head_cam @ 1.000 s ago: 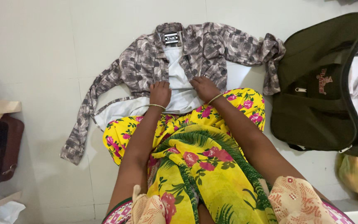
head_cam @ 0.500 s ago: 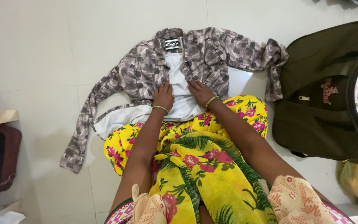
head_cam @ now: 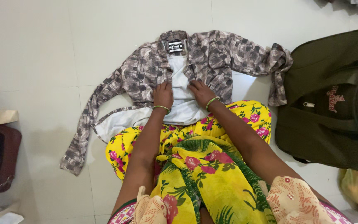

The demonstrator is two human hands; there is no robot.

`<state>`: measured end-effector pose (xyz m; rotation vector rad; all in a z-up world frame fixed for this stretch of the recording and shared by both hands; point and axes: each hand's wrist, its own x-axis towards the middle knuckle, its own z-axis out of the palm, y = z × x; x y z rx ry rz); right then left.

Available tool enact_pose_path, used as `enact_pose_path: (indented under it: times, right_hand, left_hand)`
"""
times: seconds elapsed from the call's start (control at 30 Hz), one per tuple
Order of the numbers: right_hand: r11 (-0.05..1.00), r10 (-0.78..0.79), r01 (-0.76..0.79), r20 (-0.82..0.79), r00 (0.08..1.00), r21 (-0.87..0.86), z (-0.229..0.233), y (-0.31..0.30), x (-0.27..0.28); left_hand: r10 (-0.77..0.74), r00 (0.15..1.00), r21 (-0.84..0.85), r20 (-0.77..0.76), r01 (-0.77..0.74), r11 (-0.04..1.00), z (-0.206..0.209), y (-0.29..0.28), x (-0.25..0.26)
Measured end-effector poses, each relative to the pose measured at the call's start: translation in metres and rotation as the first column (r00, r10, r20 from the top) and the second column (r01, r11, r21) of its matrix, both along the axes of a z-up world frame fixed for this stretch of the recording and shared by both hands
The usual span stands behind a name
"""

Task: The person takes a shirt from a bag, lays it out on the floor, and buttons the front buttons by hand. They then smooth the fabric and fold the body of the shirt.

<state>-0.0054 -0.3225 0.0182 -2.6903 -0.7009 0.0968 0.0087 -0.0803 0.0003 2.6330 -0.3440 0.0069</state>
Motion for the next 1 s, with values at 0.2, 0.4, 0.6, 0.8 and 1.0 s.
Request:
enact_pose_path:
  times: [0.2,0.4,0.6,0.8,1.0]
  right_hand:
    - [1.0,-0.026,0.025,-0.045,0.999,-0.012,-0.003,0.003,0.007]
    - [0.997,-0.043,0.044,-0.009,0.999,0.067,-0.003,0.006,0.014]
    - [0.988,-0.081,0.074,0.051,0.995,0.138,-0.004,0.009,0.018]
    - [0.973,-0.125,0.105,0.086,0.988,0.205,0.003,0.01,0.024]
    - [0.977,-0.152,0.126,0.153,0.976,0.17,0.009,0.004,0.032]
  left_hand:
    - [0.023,0.999,-0.019,0.036,-0.023,1.0,-0.007,-0.001,0.01]
    - [0.06,0.996,-0.006,0.069,-0.06,0.998,-0.02,-0.003,0.021]
    - [0.136,0.991,-0.061,0.006,-0.135,0.989,-0.002,-0.003,0.025]
    - [0.139,0.99,-0.053,0.002,-0.139,0.989,0.018,-0.004,0.029]
    - [0.176,0.982,-0.189,0.073,-0.159,0.969,0.051,-0.013,0.029]
